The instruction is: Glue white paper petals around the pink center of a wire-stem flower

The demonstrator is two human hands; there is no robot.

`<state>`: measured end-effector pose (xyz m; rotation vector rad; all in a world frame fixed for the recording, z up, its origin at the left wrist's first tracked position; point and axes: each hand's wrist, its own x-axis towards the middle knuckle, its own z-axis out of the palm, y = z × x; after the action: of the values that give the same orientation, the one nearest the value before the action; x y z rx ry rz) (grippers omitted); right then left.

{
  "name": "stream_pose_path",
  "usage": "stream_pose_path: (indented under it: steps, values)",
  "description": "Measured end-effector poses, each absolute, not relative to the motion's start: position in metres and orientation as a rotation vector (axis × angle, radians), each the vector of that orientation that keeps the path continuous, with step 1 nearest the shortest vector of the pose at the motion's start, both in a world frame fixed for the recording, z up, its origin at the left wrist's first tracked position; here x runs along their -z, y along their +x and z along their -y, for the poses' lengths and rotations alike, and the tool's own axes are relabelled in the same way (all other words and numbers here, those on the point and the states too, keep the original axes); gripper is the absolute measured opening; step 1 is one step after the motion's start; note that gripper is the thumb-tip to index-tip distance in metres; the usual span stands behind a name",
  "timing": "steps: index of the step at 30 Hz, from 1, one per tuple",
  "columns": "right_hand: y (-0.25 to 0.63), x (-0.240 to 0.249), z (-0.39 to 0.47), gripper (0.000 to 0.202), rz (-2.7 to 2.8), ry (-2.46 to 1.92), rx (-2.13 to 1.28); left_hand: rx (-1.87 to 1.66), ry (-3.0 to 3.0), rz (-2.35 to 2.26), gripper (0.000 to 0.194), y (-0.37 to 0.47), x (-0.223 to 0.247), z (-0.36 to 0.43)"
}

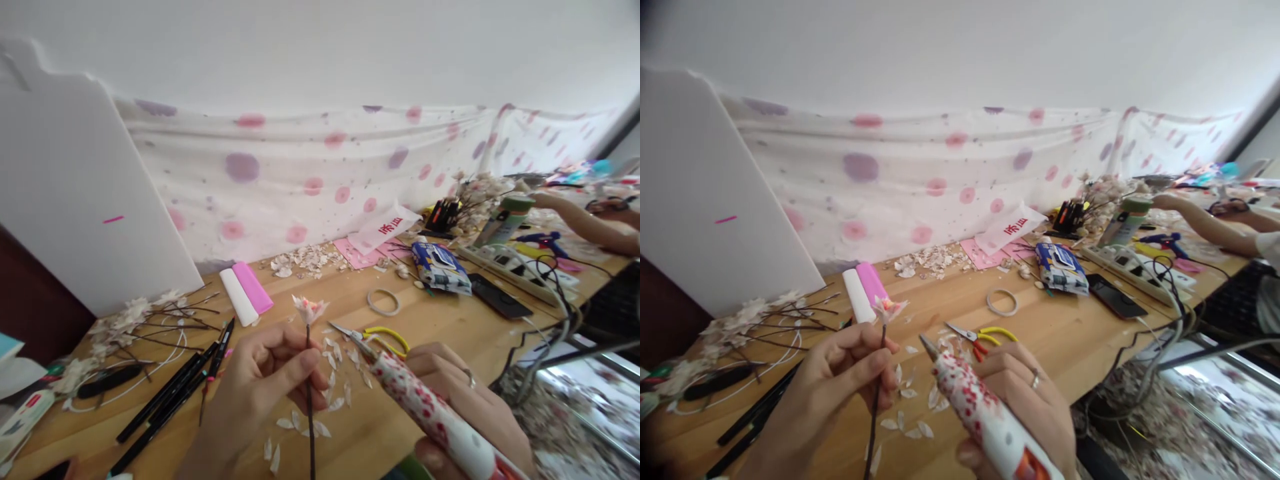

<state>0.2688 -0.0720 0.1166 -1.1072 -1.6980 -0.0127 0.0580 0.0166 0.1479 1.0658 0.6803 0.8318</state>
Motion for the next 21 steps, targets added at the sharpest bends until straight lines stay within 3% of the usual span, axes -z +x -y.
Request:
stream_pose_path:
  steps: [7,21]
  values:
    - [0.259,-0.113,0.053,0.048,1.727,-1.054,0.168,-0.759,1.108,-0.643,0.026,0.056,-0.142,-0.018]
    - [0.26,-0.102,0.05,0.047,1.756,-1.091,0.17,-0.726,1.093,-0.632,0.025,0.06,-0.141,-0.019]
